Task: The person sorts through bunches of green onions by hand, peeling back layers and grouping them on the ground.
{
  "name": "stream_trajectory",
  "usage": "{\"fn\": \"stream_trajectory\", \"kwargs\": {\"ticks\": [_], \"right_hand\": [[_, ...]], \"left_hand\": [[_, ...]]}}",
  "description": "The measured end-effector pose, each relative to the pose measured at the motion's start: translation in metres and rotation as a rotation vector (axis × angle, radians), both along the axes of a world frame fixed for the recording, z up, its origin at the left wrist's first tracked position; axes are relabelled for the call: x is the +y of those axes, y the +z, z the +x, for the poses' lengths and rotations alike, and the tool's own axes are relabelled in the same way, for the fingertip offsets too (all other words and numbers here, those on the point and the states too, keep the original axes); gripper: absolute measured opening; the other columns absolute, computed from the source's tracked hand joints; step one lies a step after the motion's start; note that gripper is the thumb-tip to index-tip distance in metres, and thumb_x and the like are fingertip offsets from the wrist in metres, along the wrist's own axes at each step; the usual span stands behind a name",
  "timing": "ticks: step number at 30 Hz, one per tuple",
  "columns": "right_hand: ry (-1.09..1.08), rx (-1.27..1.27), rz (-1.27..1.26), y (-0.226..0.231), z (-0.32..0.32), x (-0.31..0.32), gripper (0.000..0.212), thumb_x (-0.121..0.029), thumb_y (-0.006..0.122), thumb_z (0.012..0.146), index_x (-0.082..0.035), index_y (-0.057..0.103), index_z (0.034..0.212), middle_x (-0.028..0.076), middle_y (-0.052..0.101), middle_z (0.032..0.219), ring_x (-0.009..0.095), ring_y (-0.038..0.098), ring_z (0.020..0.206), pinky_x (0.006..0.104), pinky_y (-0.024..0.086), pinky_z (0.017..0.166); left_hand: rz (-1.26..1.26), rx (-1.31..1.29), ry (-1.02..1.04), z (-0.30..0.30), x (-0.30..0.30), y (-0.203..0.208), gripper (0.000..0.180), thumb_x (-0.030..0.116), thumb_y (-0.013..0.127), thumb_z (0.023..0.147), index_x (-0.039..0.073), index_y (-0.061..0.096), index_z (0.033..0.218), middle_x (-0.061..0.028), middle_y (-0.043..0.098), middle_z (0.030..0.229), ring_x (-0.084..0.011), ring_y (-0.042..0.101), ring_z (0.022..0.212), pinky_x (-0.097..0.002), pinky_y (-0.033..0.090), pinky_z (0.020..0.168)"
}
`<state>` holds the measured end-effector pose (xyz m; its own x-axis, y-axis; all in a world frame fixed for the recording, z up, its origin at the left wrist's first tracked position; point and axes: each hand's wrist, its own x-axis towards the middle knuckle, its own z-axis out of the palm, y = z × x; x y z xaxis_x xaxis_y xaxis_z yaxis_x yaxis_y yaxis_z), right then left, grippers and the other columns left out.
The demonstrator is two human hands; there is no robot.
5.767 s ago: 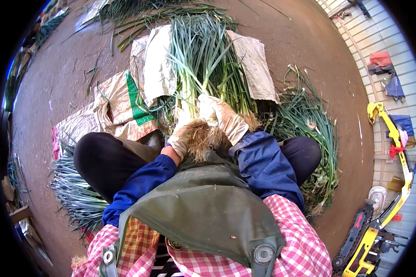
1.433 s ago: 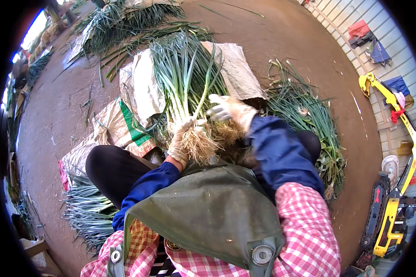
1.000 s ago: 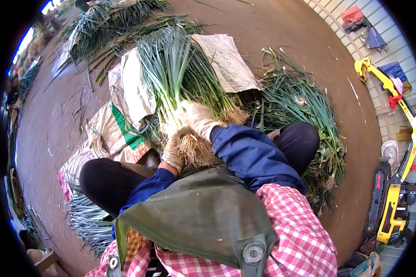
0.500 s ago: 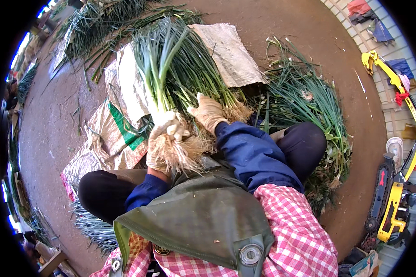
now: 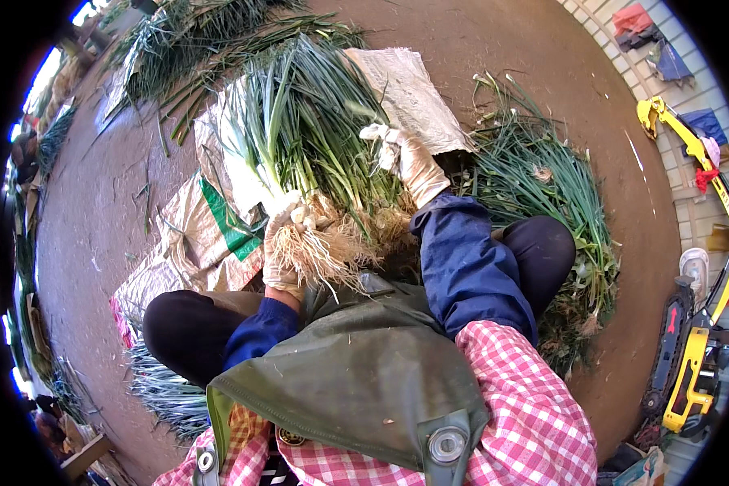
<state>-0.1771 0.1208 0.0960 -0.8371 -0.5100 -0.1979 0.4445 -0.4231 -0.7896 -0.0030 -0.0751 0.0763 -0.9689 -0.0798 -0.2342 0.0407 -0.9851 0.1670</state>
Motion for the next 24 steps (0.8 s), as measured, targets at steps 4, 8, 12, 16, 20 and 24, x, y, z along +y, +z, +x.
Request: {"fn": "stream_trajectory", "kwargs": {"ticks": [4,8,12,16,20,24], "right_hand": [[0.092,0.109,0.715,-0.015,-0.001,-0.017,0.01,-0.018,0.07,0.08,-0.008,0.069,0.079,-0.001,0.064,0.065,0.003,0.049,0.047,0.0187,0.042,0.044],[-0.023,0.535,1.393,-0.072,0.034,-0.061,0.032,-0.03,0.068,0.079,-0.004,0.061,0.097,0.01,0.066,0.088,0.023,0.062,0.08,0.0359,0.049,0.073],[0.062,0.964,1.671,-0.075,0.04,-0.085,0.045,-0.036,0.073,0.072,-0.006,0.061,0.103,0.015,0.065,0.095,0.032,0.062,0.089,0.0401,0.048,0.078],[0.153,0.912,1.663,-0.061,0.025,-0.093,0.035,-0.037,0.07,0.076,-0.006,0.063,0.088,0.016,0.064,0.088,0.035,0.063,0.082,0.0438,0.048,0.069],[0.293,0.716,1.73,-0.071,-0.008,-0.071,0.033,-0.035,0.063,0.084,-0.006,0.063,0.1,0.01,0.063,0.082,0.025,0.059,0.079,0.0373,0.046,0.074],[0.274,0.32,0.873,-0.039,-0.012,-0.066,0.026,-0.037,0.062,0.085,-0.011,0.063,0.089,0.003,0.06,0.079,0.021,0.055,0.076,0.0367,0.041,0.079]], "left_hand": [[-0.034,-0.031,0.058,0.002,-0.006,0.005,0.023,0.013,0.055,0.088,0.0,0.054,0.108,-0.0032,0.049,0.075,-0.0181,0.05,0.066,-0.0348,0.048,0.071],[-0.143,-0.057,0.074,0.008,-0.01,-0.017,0.037,0.019,0.057,0.087,-0.005,0.054,0.115,-0.0152,0.061,0.092,-0.0272,0.061,0.077,-0.0349,0.054,0.072],[-0.017,0.029,0.093,0.009,-0.017,-0.004,0.03,0.011,0.057,0.087,-0.004,0.055,0.113,-0.0111,0.059,0.083,-0.0207,0.057,0.07,-0.0301,0.052,0.068],[-0.103,0.04,0.162,0.013,-0.017,0.028,0.022,0.009,0.058,0.086,-0.003,0.055,0.104,-0.0066,0.05,0.072,-0.0162,0.049,0.061,-0.0283,0.045,0.058],[-0.074,0.033,0.101,0.006,-0.011,0.017,0.025,0.011,0.058,0.086,-0.004,0.055,0.107,-0.0075,0.051,0.071,-0.0195,0.052,0.065,-0.0294,0.048,0.062],[0.003,0.09,0.077,0.01,-0.024,0.002,0.029,0.012,0.056,0.087,-0.005,0.054,0.11,-0.0082,0.052,0.074,-0.0216,0.053,0.066,-0.0326,0.05,0.068]]}}
